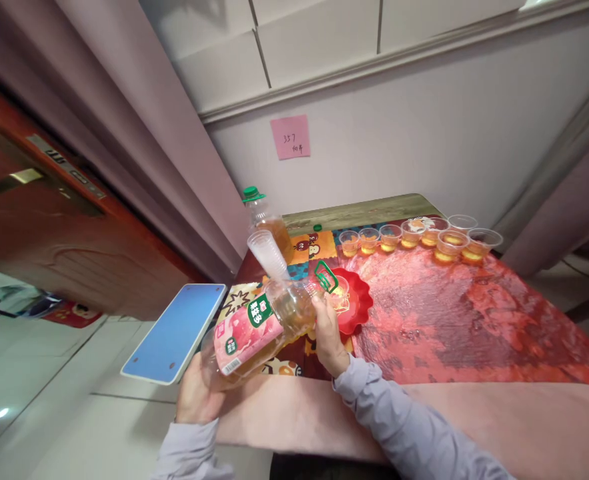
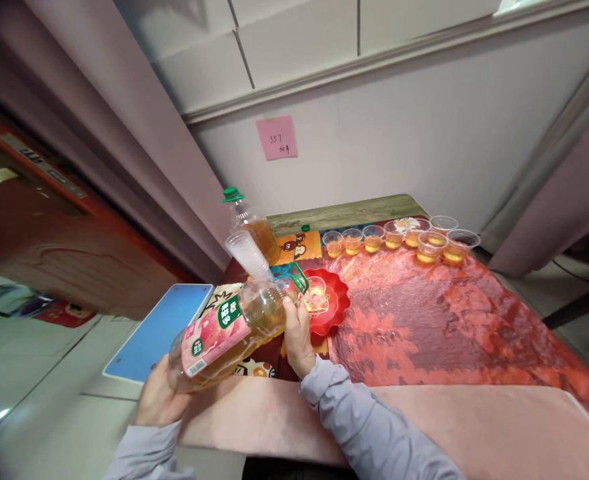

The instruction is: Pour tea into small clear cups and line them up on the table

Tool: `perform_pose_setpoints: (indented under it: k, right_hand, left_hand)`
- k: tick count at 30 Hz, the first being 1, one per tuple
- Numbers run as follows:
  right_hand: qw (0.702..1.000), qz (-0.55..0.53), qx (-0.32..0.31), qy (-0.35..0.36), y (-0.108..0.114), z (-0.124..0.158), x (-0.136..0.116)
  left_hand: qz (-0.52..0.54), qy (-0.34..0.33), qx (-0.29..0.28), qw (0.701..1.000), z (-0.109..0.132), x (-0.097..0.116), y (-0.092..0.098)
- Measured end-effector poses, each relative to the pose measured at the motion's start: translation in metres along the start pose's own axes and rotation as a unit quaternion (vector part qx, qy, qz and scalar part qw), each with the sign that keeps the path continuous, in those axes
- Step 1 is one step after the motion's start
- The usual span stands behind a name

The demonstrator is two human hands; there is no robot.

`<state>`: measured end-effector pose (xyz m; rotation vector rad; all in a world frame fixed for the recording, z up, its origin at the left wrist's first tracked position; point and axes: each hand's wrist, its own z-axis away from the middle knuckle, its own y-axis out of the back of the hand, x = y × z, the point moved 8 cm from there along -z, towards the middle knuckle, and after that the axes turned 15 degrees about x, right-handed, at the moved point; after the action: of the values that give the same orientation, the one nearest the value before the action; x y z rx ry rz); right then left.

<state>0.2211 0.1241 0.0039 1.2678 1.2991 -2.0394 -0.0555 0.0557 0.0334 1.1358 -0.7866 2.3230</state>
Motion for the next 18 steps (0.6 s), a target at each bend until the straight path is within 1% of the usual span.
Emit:
perform_pose_setpoints:
  k: [3, 7, 13, 18]
  right_hand:
    - [1.0, 0.015, -0.007, -0.011, -0.001, 0.001, 0.005]
    - [1.0, 0.024, -0.002, 0.001, 0.001, 0.0, 0.005]
    - [1.0, 0.02, -0.002, 0.003, 0.001, 0.002, 0.006]
    - [1.0, 0.028, 0.0, 0.0, 0.002, 0.004, 0.005]
  left_hand:
    - [0.014, 0.015, 0.025, 0.999, 0.002, 0.002, 0.003]
    - [0.0, 0.025, 0.043, 0.999, 0.004, 0.004, 0.008]
    - [-0.048, -0.012, 0.041, 0.998, 0.008, 0.014, 0.001]
    - [-0.064, 0.002, 0.05, 0.997, 0.005, 0.012, 0.002]
